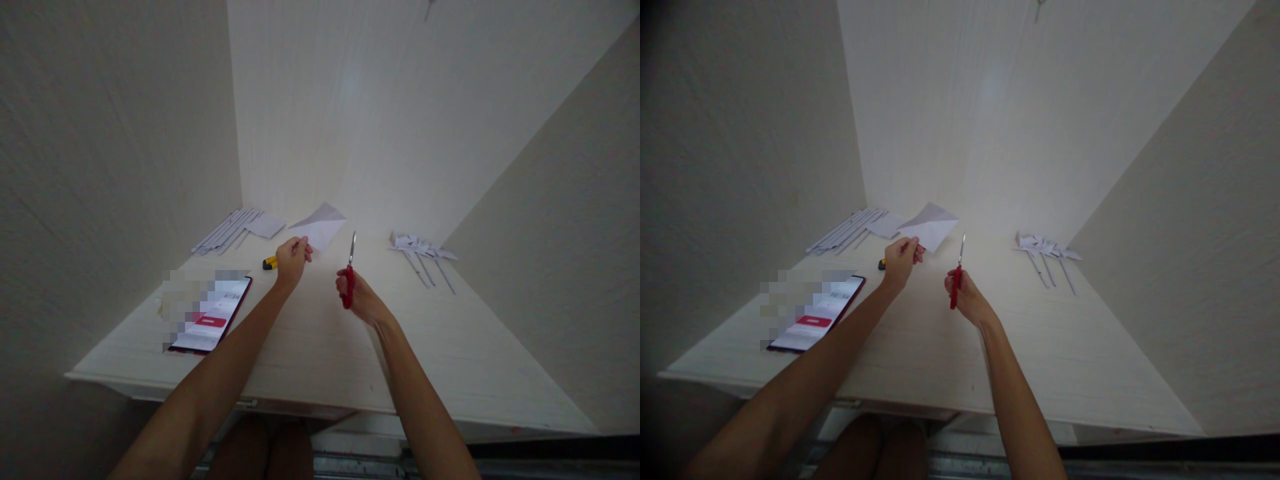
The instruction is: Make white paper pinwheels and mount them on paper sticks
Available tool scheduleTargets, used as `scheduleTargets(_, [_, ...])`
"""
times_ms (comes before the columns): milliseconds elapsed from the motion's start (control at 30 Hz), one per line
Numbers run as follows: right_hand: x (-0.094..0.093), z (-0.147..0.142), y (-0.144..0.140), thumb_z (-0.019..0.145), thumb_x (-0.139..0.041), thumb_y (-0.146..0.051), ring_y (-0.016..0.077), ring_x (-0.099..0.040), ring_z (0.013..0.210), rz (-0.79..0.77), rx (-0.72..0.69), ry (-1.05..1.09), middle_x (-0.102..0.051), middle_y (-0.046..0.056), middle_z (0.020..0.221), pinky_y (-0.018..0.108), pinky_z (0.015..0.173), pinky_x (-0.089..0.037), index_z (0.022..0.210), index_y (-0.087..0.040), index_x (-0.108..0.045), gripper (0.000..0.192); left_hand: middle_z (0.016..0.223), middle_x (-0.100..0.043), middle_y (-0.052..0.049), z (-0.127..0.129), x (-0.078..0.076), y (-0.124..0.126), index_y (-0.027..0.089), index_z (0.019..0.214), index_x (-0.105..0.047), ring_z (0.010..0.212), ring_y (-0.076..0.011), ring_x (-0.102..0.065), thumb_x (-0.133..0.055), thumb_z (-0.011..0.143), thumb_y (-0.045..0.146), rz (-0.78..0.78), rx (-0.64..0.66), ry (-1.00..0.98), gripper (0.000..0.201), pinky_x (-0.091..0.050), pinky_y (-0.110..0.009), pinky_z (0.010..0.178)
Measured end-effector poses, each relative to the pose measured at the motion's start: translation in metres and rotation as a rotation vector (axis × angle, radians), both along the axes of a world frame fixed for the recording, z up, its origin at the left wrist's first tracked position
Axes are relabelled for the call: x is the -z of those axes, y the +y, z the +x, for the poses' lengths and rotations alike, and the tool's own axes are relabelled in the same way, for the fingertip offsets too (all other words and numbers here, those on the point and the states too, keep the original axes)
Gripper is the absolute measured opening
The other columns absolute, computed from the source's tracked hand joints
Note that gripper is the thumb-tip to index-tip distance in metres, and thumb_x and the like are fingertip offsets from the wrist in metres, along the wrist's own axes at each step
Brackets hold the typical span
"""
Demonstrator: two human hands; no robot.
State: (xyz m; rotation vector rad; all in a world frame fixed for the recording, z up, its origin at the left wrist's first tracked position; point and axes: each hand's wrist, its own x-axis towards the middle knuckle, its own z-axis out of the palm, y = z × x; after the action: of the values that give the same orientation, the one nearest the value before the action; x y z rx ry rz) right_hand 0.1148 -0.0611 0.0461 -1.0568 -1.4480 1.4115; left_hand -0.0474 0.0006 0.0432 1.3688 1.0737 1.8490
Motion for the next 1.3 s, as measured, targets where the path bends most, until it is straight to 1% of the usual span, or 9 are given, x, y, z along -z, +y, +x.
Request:
scheduleTargets(133, [0.003, 0.003, -0.003, 0.061, -0.061, -0.058, 0.0084, -0.035, 0.061, -0.006, -0.214, 0.005, -0.038, -0.002, 0.074, 0.025, 0.055, -0.031, 0.100, -0.020, -0.044, 0.058, 0.043, -0.048, 0.003, 0.001, -0.004, -0.002, 0.014, 0.054, -0.051, 0.038, -0.0052, -0.043, -0.048, 0.079, 0.029, -0.001, 0.005, -0.013, 0.029, -0.031, -0.018, 0.039])
scheduleTargets(267, [0.009, -0.001, -0.003, 0.064, -0.049, -0.068, 0.0087, -0.033, 0.060, -0.057, -0.316, 0.024, -0.036, -0.002, 0.073, 0.026, 0.054, -0.029, 0.100, -0.019, -0.044, 0.061, 0.044, -0.048, 0.003, 0.002, -0.008, -0.006, 0.014, 0.053, -0.051, 0.037, -0.0047, -0.042, -0.049, 0.079, 0.029, 0.006, 0.053, -0.027, 0.030, -0.031, -0.018, 0.038])
scheduleTargets(367, [0.009, -0.005, -0.004, 0.062, -0.046, -0.072, 0.0083, -0.032, 0.059, -0.062, -0.376, 0.089, -0.035, -0.002, 0.073, 0.026, 0.054, -0.028, 0.098, -0.017, -0.044, 0.065, 0.043, -0.047, 0.004, 0.004, -0.010, -0.008, 0.014, 0.053, -0.050, 0.037, -0.0045, -0.041, -0.049, 0.079, 0.029, 0.005, 0.078, -0.021, 0.030, -0.030, -0.017, 0.038])
scheduleTargets(500, [0.005, -0.008, -0.006, 0.061, -0.047, -0.072, 0.0080, -0.032, 0.059, -0.047, -0.403, 0.168, -0.034, -0.002, 0.073, 0.026, 0.056, -0.028, 0.097, -0.017, -0.044, 0.066, 0.044, -0.047, 0.004, 0.007, -0.010, -0.011, 0.014, 0.052, -0.050, 0.037, -0.0041, -0.041, -0.050, 0.079, 0.029, 0.011, 0.085, 0.005, 0.031, -0.031, -0.017, 0.038])
scheduleTargets(733, [0.008, -0.008, -0.003, 0.061, -0.044, -0.073, 0.0079, -0.034, 0.061, -0.029, -0.386, 0.172, -0.035, -0.002, 0.073, 0.025, 0.056, -0.028, 0.097, -0.016, -0.045, 0.068, 0.044, -0.047, 0.004, 0.016, -0.009, -0.020, 0.014, 0.053, -0.050, 0.038, -0.0044, -0.042, -0.049, 0.080, 0.031, 0.012, 0.116, 0.059, 0.032, -0.032, -0.017, 0.039])
scheduleTargets(867, [0.008, -0.006, -0.002, 0.061, -0.045, -0.074, 0.0082, -0.034, 0.060, -0.033, -0.391, 0.201, -0.035, -0.002, 0.073, 0.025, 0.055, -0.028, 0.097, -0.016, -0.045, 0.068, 0.043, -0.047, 0.004, 0.017, -0.009, -0.021, 0.014, 0.052, -0.050, 0.038, -0.0048, -0.043, -0.048, 0.081, 0.031, 0.023, 0.120, 0.073, 0.033, -0.033, -0.017, 0.040])
scheduleTargets(1000, [0.006, -0.003, -0.003, 0.058, -0.046, -0.075, 0.0091, -0.035, 0.061, -0.041, -0.413, 0.162, -0.037, -0.001, 0.074, 0.026, 0.056, -0.029, 0.098, -0.017, -0.046, 0.071, 0.043, -0.046, 0.004, 0.016, -0.008, -0.019, 0.014, 0.052, -0.050, 0.038, -0.0049, -0.042, -0.048, 0.081, 0.031, 0.028, 0.112, 0.065, 0.033, -0.033, -0.018, 0.041])
scheduleTargets(1133, [0.004, -0.003, -0.005, 0.055, -0.044, -0.078, 0.0111, -0.038, 0.066, -0.028, -0.432, 0.140, -0.040, 0.001, 0.077, 0.028, 0.059, -0.031, 0.097, -0.017, -0.046, 0.074, 0.043, -0.047, 0.004, 0.015, -0.007, -0.018, 0.015, 0.053, -0.051, 0.038, -0.0051, -0.043, -0.048, 0.081, 0.031, 0.030, 0.121, 0.061, 0.033, -0.033, -0.018, 0.041])
scheduleTargets(1300, [0.003, -0.003, -0.005, 0.055, -0.042, -0.079, 0.0116, -0.040, 0.066, -0.014, -0.398, 0.150, -0.041, 0.002, 0.077, 0.028, 0.060, -0.032, 0.097, -0.017, -0.047, 0.075, 0.043, -0.047, 0.004, 0.016, -0.007, -0.018, 0.015, 0.053, -0.050, 0.038, -0.0051, -0.042, -0.048, 0.081, 0.032, 0.025, 0.125, 0.071, 0.034, -0.033, -0.018, 0.041])
